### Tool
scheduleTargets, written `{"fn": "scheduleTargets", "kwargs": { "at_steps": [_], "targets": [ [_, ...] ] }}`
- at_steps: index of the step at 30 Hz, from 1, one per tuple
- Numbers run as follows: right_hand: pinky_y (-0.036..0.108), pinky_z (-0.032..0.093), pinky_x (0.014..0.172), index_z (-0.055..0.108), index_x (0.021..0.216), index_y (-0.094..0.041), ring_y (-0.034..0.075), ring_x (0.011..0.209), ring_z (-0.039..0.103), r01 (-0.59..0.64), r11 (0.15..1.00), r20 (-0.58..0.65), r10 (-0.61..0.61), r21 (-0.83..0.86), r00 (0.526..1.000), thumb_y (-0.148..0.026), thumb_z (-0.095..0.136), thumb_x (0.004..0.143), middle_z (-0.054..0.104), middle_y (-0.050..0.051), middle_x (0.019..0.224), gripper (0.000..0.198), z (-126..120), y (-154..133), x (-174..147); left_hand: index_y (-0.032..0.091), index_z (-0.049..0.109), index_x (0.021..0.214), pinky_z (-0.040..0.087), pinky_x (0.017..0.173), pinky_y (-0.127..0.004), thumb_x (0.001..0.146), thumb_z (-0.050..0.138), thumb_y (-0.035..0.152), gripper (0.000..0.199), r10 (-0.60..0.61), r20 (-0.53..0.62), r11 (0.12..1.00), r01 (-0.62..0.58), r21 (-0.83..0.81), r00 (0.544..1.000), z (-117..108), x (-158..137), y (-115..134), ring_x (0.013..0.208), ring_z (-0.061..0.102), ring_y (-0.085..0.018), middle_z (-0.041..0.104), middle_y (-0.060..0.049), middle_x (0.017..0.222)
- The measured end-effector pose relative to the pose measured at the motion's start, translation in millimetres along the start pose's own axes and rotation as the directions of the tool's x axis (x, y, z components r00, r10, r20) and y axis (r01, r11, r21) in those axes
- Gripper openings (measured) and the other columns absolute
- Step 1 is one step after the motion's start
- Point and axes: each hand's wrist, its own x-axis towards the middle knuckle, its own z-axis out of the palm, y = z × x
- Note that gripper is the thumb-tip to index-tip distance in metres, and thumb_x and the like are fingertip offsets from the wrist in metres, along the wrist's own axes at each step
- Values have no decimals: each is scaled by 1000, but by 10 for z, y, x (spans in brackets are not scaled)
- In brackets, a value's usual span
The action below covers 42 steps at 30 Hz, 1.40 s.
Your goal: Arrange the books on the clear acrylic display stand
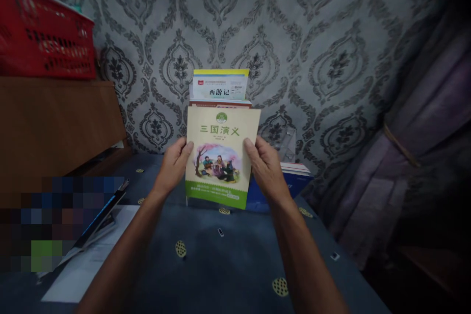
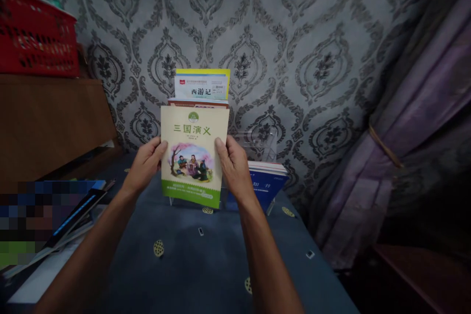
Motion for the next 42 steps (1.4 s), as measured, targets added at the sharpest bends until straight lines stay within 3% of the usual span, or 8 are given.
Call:
{"fn": "scheduleTargets", "kwargs": {
  "at_steps": [8,15,20,23,27,32,36,42],
  "targets": [
    [28,49,67,62,106,-18,19,77,60,-178,981,113,187,-82,976,-52,44,97,67,5,87,39,106,245,-628,16,61,91,51,53,-25,86,56,58,43,-210,366,964,254,-78,907,-256,-425,-337,66,58,-15,59,-1,78],
    [26,53,73,62,116,-19,20,84,68,-248,959,205,273,-141,940,-48,44,98,73,8,101,39,195,422,-1363,21,67,110,53,67,-31,93,48,50,39,-294,432,945,327,-2,853,-327,-1160,-631,76,60,-21,67,-5,90],
    [30,56,78,64,118,-21,23,88,70,-212,946,301,282,-244,911,-46,42,99,75,10,103,39,110,537,-1619,34,68,115,54,83,-37,94,48,44,31,-294,418,956,253,151,860,-347,-1322,-623,92,65,-27,71,-2,104],
    [33,56,78,64,120,-21,25,89,69,-130,950,330,224,-286,917,-44,43,99,74,10,103,38,7,456,-1435,30,70,108,51,91,-37,94,49,41,27,-190,368,964,103,243,910,-368,-1139,-530,101,63,-28,71,-4,105],
    [34,55,79,61,120,-20,25,89,68,20,950,288,75,-312,955,-42,46,97,73,9,101,36,-150,233,-747,20,66,93,50,82,-33,94,47,42,29,47,287,942,-138,306,957,-381,-557,-255,88,61,-23,67,-6,89],
    [36,54,76,60,110,-19,24,83,66,143,922,201,-73,-360,977,-41,53,92,71,8,95,29,-284,137,216,19,57,79,42,70,-26,94,49,36,24,265,151,833,-305,462,952,-308,249,27,73,53,-17,57,-1,76],
    [34,56,74,60,111,-20,23,81,67,69,920,207,13,-386,978,-38,58,90,72,6,92,28,-302,295,555,18,55,79,41,70,-27,91,48,29,17,271,146,833,-308,460,951,-168,514,-131,73,53,-18,58,-1,76],
    [28,56,73,65,102,-17,20,79,68,-97,869,222,230,-484,948,-27,64,86,74,5,88,19,-228,508,552,18,60,87,43,76,-30,90,46,28,17,131,155,879,-187,439,979,-52,436,-531,82,59,-21,66,-5,86]
  ]
}}
